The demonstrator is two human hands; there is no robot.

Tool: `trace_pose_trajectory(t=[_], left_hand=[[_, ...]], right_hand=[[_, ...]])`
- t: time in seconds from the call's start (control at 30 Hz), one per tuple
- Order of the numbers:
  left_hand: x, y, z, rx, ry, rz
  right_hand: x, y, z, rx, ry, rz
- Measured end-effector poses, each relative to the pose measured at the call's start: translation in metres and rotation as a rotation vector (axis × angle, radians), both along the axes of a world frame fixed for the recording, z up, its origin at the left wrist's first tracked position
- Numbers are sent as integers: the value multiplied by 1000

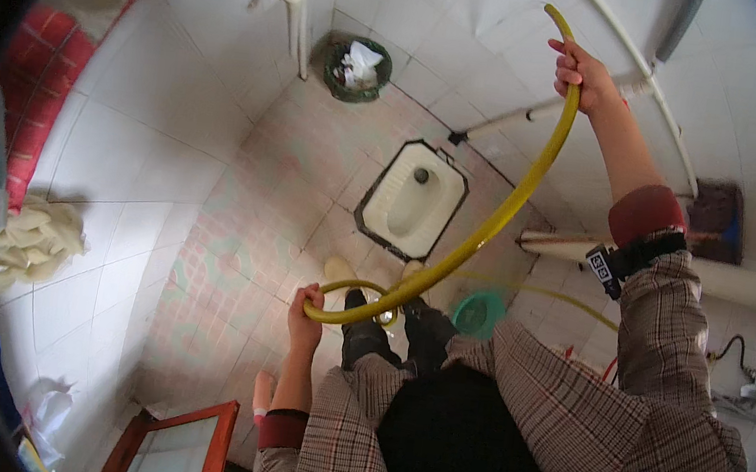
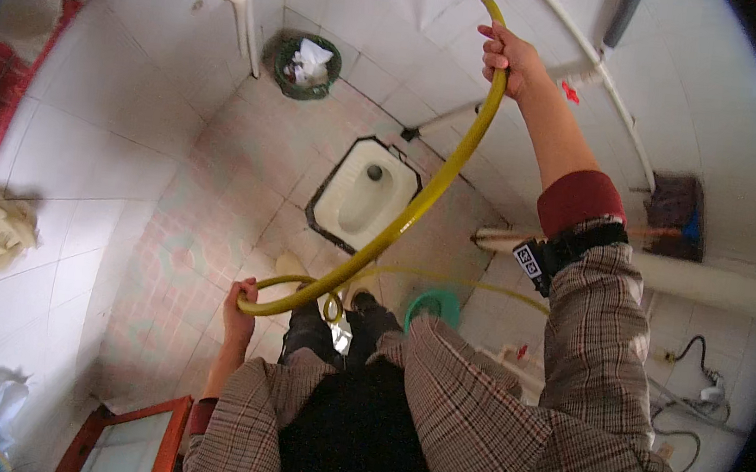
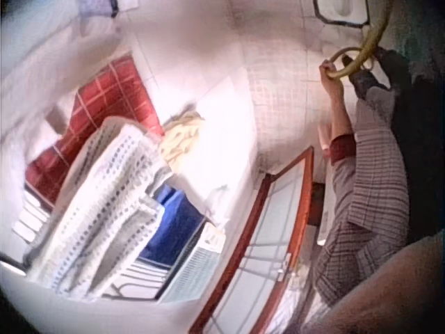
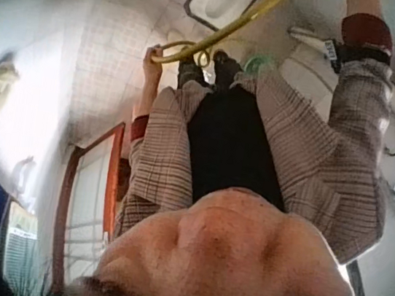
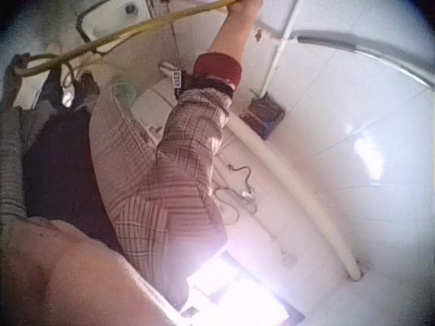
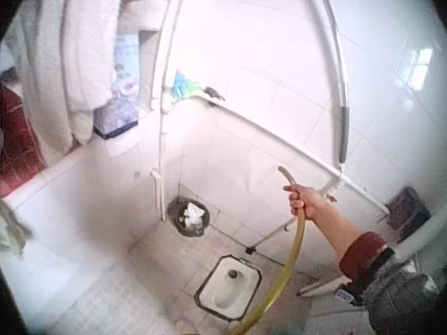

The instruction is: The person uses a yellow hose to wet the floor and then scrubs a pair of beige slippers with a brush. They rinse the slippers under the hose and place them on the floor.

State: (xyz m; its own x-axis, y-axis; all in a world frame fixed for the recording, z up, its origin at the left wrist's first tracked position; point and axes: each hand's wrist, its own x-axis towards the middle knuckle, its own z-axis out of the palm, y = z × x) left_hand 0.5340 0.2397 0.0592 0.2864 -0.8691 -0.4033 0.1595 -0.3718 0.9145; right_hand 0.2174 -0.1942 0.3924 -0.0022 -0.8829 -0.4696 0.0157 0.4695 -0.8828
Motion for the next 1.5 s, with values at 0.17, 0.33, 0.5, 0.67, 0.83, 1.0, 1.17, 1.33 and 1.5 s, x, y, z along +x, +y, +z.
trace_pose_trajectory(t=[0.17, 0.33, 0.5, 0.67, 0.83, 1.0, 1.17, 1.33, 1.5], left_hand=[[-2, 6, 30, -49, -107, -77], [-11, 21, 57, -105, -102, -108], [-18, 29, 50, -95, -26, -32], [-23, 37, 44, -84, -131, -53], [-26, 44, 48, -108, -125, -43], [-30, 42, 45, -109, -40, -46], [-35, 40, 54, -75, -39, -45], [-32, 43, 67, -96, -88, -4], [-24, 49, 60, -97, -144, 14]], right_hand=[[61, -34, 43, -108, 78, 142], [107, -43, 74, -198, 158, 206], [158, -45, 72, -270, 191, 288], [185, -41, 68, -253, 198, 407], [185, -41, 74, -291, 212, 306], [174, -49, 71, -290, 200, 239], [169, -51, 63, -236, 181, 259], [185, -39, 56, -195, 172, 344], [222, -19, 52, -129, 165, 589]])
